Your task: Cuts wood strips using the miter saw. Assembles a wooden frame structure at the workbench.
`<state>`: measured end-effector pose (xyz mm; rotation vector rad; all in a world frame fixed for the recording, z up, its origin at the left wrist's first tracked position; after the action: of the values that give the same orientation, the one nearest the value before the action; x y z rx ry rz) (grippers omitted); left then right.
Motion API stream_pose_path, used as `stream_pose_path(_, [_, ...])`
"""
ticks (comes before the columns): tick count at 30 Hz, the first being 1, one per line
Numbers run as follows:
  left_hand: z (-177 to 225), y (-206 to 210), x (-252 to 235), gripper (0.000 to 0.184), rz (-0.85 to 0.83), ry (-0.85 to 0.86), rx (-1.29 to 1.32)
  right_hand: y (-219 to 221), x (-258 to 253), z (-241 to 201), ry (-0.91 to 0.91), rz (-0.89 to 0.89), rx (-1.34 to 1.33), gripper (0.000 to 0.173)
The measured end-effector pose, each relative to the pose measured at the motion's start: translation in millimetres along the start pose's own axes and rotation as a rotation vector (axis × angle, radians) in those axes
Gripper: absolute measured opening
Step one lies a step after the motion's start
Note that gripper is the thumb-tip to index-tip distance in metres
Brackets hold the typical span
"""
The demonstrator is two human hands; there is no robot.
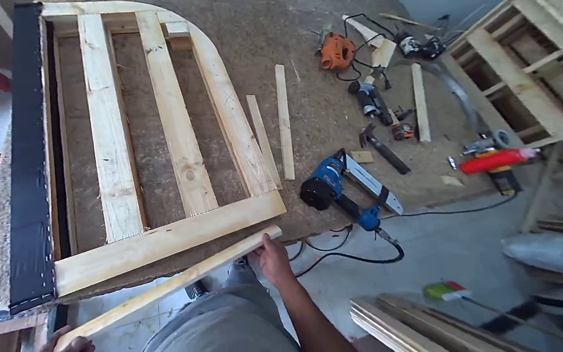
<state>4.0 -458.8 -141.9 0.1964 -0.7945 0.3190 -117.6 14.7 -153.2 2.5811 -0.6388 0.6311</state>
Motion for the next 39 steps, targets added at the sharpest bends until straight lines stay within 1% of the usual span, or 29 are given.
stream_pose_path(3, [0.9, -7.6, -16.2, 0.035, -0.01, 0.017, 0.099, 2.4, -9.4, 8.0, -0.006, -0.102, 0.023, 0.034])
stream_pose_path(6, [3.7, -3.4, -28.4, 0.039, -0.063, 0.014, 0.097, -3.2, -22.1, 5.6, 0.01, -0.138, 0.02, 0.034])
stream_pose_path(8, [3.6, -0.3, -34.1, 0.035, -0.072, 0.014, 0.101, -8.3, -27.0, 1.5, 0.033, -0.16, 0.035, 0.034])
stream_pose_path(11, [4.7, 6.4, -37.1, 0.026, -0.039, 0.021, 0.144, -13.7, -34.0, -4.6, 0.066, -0.179, 0.095, 0.033])
stream_pose_path(13, [6.5, 10.9, -37.6, 0.02, -0.004, 0.021, 0.234, -15.1, -37.7, -5.1, 0.071, -0.153, 0.108, 0.033])
stream_pose_path(17, [9.8, 16.9, -45.2, 0.021, 0.066, 0.03, 0.406, -20.1, -44.8, -1.9, 0.032, -0.086, 0.074, 0.034])
stream_pose_path(20, [10.8, 15.4, -51.1, 0.024, 0.109, 0.03, 0.422, -27.5, -50.2, -0.8, -0.016, -0.034, 0.054, 0.036])
stream_pose_path(22, [8.4, 16.1, -56.8, 0.025, 0.082, 0.057, 0.435, -33.8, -51.0, -3.5, -0.048, -0.018, 0.056, 0.036])
stream_pose_path(24, [16.2, 30.5, -49.6, 0.026, 0.074, 0.085, 0.43, -35.7, -45.7, -9.1, -0.072, -0.023, 0.084, 0.037])
stream_pose_path(26, [25.8, 40.4, -37.6, 0.03, 0.127, 0.072, 0.475, -28.8, -44.3, -9.0, -0.075, -0.037, 0.138, 0.04])
stream_pose_path(29, [22.0, 34.7, -43.4, 0.029, 0.238, 0.032, 0.582, -26.0, -48.2, -2.1, -0.068, -0.049, 0.172, 0.043])
stream_pose_path(33, [17.4, 31.7, -50.4, 0.032, 0.27, 0.022, 0.645, -28.7, -53.5, 2.5, -0.088, -0.016, 0.168, 0.04])
stream_pose_path(36, [14.0, 29.7, -52.8, 0.032, 0.287, 0.013, 0.632, -29.6, -54.6, 6.2, -0.099, 0.004, 0.174, 0.04])
stream_pose_path(39, [14.5, 28.5, -57.3, 0.032, 0.279, 0.021, 0.603, -28.4, -56.3, 9.5, -0.115, 0.062, 0.175, 0.04])
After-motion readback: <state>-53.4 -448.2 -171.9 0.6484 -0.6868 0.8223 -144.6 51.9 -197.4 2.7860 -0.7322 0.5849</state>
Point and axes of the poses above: each hand's wrist, its own x-axis away from the middle knuckle, its own y-axis out of the palm, z = x × y, the point moved 5 cm from there along -x, towards the middle knuckle, and after that the axes turned 9 degrees about -y, right-handed, at the moved point
